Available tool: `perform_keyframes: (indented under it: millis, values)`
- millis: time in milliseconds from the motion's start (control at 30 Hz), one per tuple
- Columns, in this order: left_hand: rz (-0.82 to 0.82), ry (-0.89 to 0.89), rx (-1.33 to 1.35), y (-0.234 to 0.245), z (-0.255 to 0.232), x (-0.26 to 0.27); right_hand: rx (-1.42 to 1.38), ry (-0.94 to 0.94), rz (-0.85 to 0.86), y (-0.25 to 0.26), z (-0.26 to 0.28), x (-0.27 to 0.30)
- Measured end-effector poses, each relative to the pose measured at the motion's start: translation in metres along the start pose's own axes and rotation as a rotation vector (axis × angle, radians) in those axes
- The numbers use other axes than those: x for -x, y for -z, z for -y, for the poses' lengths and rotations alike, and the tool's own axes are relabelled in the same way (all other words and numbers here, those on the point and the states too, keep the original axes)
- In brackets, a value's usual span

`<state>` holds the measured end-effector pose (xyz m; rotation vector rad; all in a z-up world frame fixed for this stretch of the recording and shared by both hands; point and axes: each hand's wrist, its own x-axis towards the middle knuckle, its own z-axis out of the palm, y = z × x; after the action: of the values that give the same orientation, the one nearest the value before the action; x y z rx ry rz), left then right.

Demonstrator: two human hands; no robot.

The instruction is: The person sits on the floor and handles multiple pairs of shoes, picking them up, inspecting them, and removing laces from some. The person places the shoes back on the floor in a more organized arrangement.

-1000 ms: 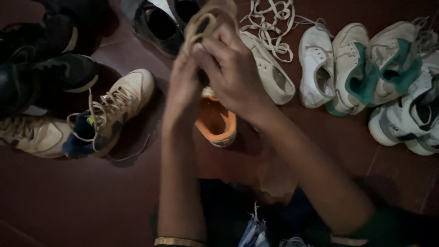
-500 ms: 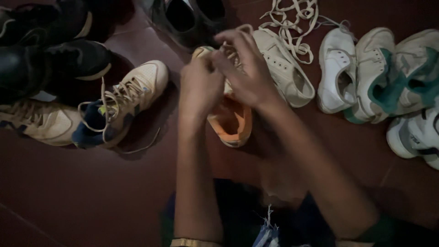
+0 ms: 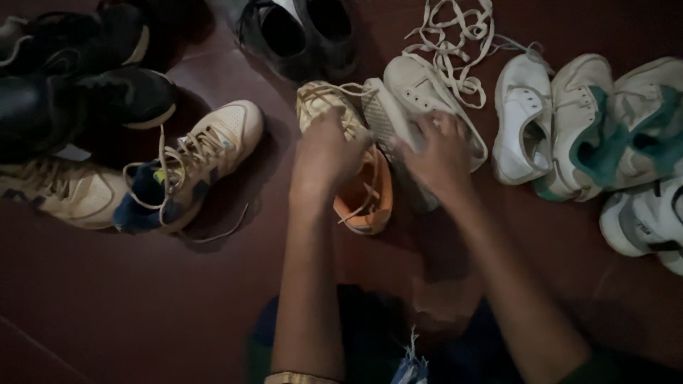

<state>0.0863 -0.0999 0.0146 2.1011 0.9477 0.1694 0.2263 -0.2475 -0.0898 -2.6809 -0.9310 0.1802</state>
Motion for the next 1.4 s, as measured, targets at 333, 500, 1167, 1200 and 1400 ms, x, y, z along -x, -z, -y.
perform_keyframes:
  millis: [333, 500, 1167, 1200, 1400]
  values:
    - [0.333, 0.022, -0.813, -0.049, -0.016, 0.003, 0.197, 0.019, -0.151, -0.024, -0.023, 0.002]
    - [0.038, -0.042, -0.521, -0.073, 0.003, -0.013, 0.347, -0.101, 0.131, 0.007, -0.027, -0.012]
    - [-0.048, -0.237, -0.016, -0.111, -0.001, -0.036, 0.170, -0.191, 0.110, 0.029, -0.009, -0.050]
    - [-0.011, -0.181, 0.014, -0.106, -0.003, -0.035, 0.162, -0.188, 0.114, 0.025, -0.011, -0.049]
    - [0.059, -0.063, -0.062, -0.090, -0.016, -0.032, 0.161, -0.090, 0.121, 0.017, -0.016, -0.049]
